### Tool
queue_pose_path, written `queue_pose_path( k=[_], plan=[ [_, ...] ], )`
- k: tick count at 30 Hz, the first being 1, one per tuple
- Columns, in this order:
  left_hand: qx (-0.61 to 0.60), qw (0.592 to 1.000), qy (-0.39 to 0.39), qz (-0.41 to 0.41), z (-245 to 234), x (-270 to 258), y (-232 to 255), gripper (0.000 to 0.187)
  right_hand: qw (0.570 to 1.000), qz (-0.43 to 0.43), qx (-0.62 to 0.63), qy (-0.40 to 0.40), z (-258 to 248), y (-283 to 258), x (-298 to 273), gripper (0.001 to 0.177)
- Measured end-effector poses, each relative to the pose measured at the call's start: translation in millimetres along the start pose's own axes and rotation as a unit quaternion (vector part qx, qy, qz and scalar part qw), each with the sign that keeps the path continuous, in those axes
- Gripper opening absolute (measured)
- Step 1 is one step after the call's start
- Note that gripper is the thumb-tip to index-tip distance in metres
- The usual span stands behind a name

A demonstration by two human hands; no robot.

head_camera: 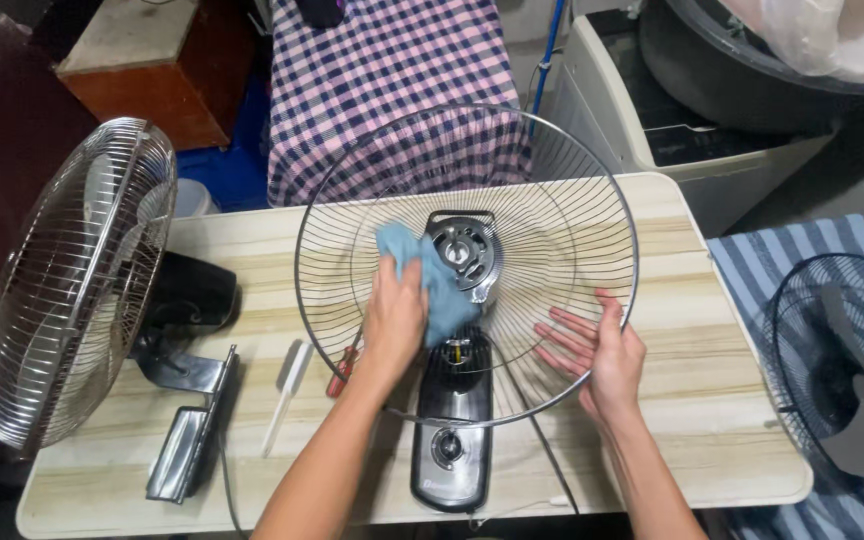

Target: The person reassembles an electric fan on a table. They attach the motor housing to the base, secure it with a screw, install the front grille, wipe the grille and fan blade with a cloth, and place the blade onto the motor shaft.

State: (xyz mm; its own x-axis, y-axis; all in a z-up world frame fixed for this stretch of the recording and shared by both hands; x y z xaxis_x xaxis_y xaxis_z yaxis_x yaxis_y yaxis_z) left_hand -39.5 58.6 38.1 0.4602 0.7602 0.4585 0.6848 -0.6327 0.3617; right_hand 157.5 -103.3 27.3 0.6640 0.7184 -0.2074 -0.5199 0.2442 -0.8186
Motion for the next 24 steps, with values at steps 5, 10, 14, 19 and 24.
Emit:
queue_pose_path(
  k=[5, 10, 14, 19, 24],
  plan=[
    [-0.021, 0.987, -0.111, 0.112, -20, -20, 37, 0.04, 0.999, 0.001, -0.012, 0.037, 2, -1, 2, 0.062],
    [-0.03, 0.982, -0.145, 0.116, 10, -25, 33, 0.035, 1.0, -0.008, 0.0, 0.021, -1, 4, 0, 0.066],
    [-0.007, 0.983, -0.139, 0.116, 8, -18, 40, 0.024, 1.0, -0.012, -0.013, 0.023, -3, 6, -1, 0.068],
    [-0.058, 0.961, -0.236, 0.135, -17, -38, 48, 0.026, 0.999, 0.0, -0.001, 0.039, -2, 9, 0, 0.068],
    [0.051, 0.961, -0.269, 0.044, -15, -52, 41, 0.045, 0.998, -0.004, 0.024, 0.051, -3, 17, 1, 0.068]
  ],
)
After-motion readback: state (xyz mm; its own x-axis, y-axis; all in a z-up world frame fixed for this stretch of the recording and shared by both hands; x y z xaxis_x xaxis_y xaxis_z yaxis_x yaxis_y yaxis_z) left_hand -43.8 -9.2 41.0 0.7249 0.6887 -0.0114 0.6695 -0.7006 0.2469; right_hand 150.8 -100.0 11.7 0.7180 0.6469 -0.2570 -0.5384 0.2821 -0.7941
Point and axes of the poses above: each hand's wrist, its own x-axis towards the middle knuckle, its own z-axis out of the palm, y = z × x, the point moved 1 cm from there along x, towards the middle knuckle, and after that the axes turned 8 degrees about x, right-handed, at the moved point
